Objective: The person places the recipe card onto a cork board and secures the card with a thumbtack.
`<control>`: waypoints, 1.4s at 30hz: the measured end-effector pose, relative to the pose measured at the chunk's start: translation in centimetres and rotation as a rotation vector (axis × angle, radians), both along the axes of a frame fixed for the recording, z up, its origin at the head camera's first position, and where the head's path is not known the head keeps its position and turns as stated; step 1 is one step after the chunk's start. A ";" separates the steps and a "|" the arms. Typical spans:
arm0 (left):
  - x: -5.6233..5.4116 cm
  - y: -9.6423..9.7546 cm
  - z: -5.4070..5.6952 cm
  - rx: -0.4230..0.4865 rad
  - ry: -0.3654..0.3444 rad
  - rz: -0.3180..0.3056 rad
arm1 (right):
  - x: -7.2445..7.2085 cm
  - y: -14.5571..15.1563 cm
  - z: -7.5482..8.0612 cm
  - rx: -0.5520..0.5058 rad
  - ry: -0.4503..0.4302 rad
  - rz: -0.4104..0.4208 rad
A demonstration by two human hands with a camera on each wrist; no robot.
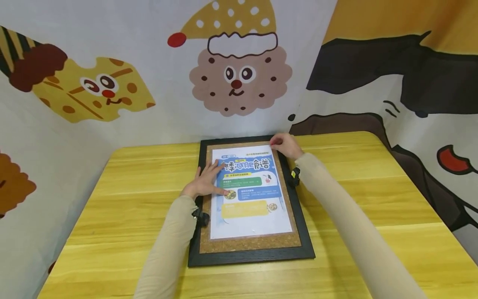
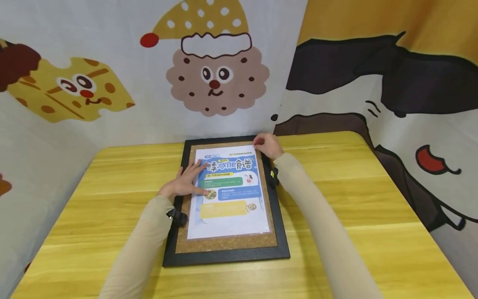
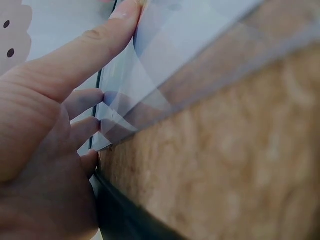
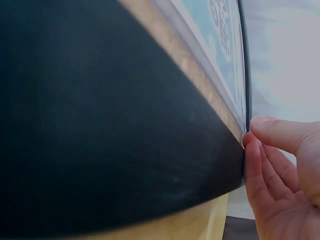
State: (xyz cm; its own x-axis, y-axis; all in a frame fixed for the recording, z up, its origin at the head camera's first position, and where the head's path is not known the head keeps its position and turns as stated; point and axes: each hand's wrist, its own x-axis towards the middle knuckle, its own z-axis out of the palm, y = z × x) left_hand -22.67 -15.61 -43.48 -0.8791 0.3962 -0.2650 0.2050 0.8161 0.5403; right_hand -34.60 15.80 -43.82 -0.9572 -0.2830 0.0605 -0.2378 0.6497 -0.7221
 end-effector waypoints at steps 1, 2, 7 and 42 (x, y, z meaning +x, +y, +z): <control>0.0 0.0 0.0 0.003 -0.003 0.002 | 0.0 -0.1 0.0 0.010 0.002 0.000; 0.0 0.0 -0.1 0.007 -0.006 0.004 | -0.1 -0.2 0.0 0.021 0.006 0.003; 0.1 0.1 -0.3 0.015 -0.008 0.013 | -0.5 -0.4 -0.1 0.068 0.018 0.006; 0.0 -0.1 0.1 0.006 0.008 -0.001 | -1.6 -0.9 -0.3 0.083 -0.023 -0.077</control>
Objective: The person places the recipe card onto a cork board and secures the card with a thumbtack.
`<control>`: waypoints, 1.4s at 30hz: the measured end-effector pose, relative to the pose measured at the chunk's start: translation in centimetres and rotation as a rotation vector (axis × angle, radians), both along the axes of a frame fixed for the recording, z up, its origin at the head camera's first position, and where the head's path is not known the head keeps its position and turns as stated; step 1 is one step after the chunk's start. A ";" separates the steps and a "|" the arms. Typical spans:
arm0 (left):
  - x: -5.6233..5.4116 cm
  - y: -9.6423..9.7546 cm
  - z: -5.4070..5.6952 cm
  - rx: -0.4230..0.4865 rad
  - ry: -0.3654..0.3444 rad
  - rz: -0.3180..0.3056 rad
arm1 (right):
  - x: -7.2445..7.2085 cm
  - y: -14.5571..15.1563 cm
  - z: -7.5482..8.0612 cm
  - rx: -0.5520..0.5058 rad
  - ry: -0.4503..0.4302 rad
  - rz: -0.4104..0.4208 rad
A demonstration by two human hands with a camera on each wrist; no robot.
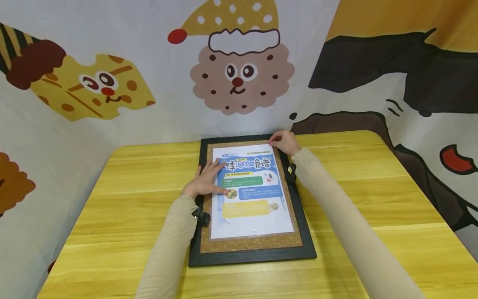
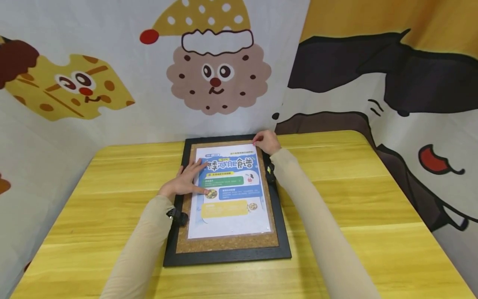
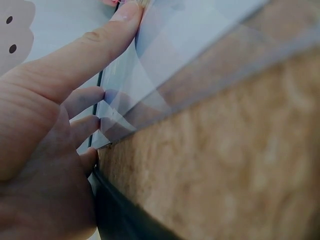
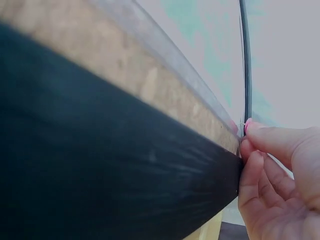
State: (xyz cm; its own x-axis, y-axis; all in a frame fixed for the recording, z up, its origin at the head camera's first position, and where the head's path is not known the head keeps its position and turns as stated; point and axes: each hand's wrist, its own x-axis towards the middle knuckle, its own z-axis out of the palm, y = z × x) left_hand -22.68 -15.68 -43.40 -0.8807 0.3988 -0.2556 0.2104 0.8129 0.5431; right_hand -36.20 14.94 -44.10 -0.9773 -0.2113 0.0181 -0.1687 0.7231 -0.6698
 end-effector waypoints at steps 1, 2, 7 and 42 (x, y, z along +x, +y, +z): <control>0.0 0.0 0.0 -0.001 0.000 0.000 | 0.0 0.0 0.0 0.001 0.000 -0.001; 0.0 0.0 0.0 0.002 0.000 0.001 | 0.1 0.0 0.0 0.000 -0.003 -0.003; 0.0 0.0 -0.2 0.000 -0.007 0.003 | 0.1 0.0 0.0 0.001 -0.022 0.005; -0.1 -0.1 0.1 0.003 -0.027 0.004 | -0.4 -2.0 -0.2 0.062 0.015 -0.061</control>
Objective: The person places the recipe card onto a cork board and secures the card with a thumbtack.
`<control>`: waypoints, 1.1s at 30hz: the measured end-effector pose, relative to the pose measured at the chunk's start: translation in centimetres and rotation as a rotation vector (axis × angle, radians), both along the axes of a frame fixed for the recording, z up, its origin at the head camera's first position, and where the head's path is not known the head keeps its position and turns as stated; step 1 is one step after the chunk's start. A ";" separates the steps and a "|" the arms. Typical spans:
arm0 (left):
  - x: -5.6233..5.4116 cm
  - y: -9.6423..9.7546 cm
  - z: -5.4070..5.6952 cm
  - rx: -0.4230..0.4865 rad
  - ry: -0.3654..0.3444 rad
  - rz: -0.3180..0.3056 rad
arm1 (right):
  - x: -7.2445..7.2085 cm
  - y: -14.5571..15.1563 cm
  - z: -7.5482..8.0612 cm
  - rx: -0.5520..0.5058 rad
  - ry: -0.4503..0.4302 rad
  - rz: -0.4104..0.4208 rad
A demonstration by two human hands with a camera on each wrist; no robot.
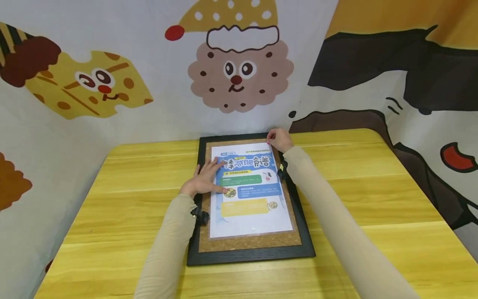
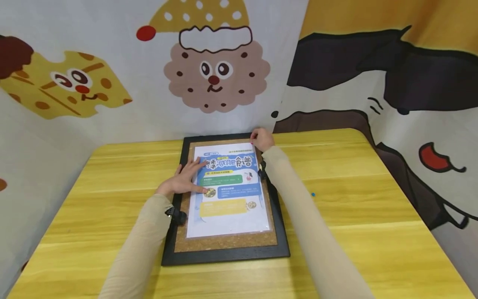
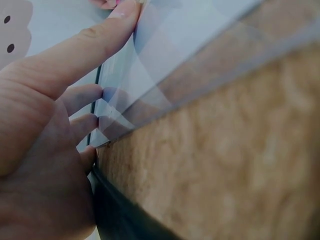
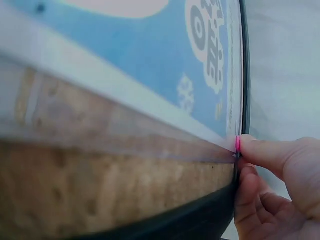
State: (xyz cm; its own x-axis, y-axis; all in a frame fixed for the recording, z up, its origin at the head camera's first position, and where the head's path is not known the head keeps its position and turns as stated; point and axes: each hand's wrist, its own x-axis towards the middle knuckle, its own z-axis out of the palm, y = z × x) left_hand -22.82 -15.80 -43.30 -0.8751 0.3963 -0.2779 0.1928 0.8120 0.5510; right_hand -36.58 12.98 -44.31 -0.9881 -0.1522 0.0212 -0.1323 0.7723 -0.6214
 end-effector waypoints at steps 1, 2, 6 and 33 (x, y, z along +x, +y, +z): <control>0.0 0.0 0.0 -0.004 -0.001 -0.001 | 0.0 0.1 0.0 -0.003 -0.003 0.002; -0.1 0.1 -0.1 -0.006 -0.001 -0.004 | 0.1 0.3 0.1 -0.011 -0.012 0.004; -0.1 0.2 0.0 -0.018 0.000 -0.011 | 0.3 0.6 -0.1 -0.029 -0.002 0.001; 0.7 0.1 0.4 0.182 -0.006 0.067 | 5.1 3.8 2.8 -0.200 -0.143 0.257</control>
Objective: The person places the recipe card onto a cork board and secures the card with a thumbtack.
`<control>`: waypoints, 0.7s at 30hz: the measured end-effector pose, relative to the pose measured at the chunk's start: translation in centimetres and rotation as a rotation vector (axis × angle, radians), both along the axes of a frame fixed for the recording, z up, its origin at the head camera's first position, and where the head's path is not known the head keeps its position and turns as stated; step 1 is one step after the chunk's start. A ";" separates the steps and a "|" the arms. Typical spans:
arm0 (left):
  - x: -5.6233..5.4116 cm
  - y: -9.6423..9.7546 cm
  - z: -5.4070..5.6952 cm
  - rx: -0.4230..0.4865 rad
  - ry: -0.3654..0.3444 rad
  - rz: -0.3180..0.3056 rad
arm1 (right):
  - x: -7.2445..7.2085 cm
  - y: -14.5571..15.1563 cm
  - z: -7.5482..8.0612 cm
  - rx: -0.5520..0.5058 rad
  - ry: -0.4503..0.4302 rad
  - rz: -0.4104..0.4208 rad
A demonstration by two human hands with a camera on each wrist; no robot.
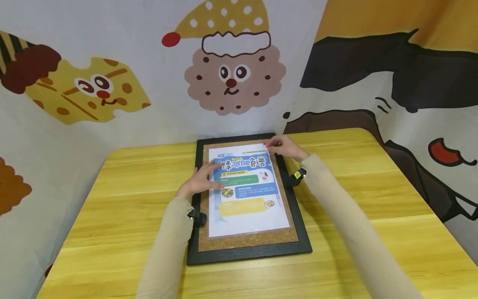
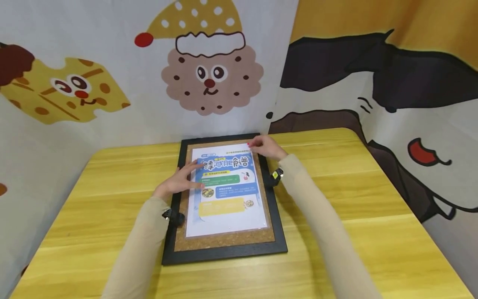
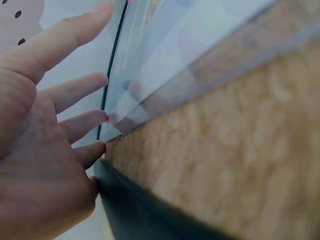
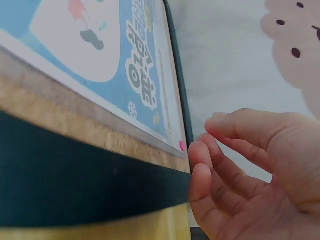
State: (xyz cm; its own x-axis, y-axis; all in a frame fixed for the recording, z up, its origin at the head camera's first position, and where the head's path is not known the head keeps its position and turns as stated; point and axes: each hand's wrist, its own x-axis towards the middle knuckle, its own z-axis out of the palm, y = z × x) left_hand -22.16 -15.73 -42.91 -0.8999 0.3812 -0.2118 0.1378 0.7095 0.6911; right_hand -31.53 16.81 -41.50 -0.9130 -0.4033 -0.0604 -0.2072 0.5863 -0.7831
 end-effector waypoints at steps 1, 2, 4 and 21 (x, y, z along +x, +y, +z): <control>0.1 0.0 0.1 0.015 -0.005 0.004 | 0.3 0.2 0.2 -0.007 0.000 0.001; 0.2 0.0 0.2 0.031 -0.011 0.010 | 0.5 0.4 0.3 -0.011 0.004 0.008; 0.3 -0.1 0.4 0.068 -0.028 0.018 | 0.9 0.7 0.5 -0.007 0.010 0.018; 1.3 -2.0 1.1 0.165 -0.095 0.097 | 3.7 5.1 0.9 0.037 0.088 0.129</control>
State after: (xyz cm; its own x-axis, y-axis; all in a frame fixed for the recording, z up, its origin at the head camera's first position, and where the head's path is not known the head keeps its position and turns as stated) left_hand -20.88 -17.76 -41.80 -0.9131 0.3300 -0.2394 0.0031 0.5928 0.8054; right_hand -27.78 21.92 -40.60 -0.8563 -0.5164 0.0011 -0.3497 0.5783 -0.7371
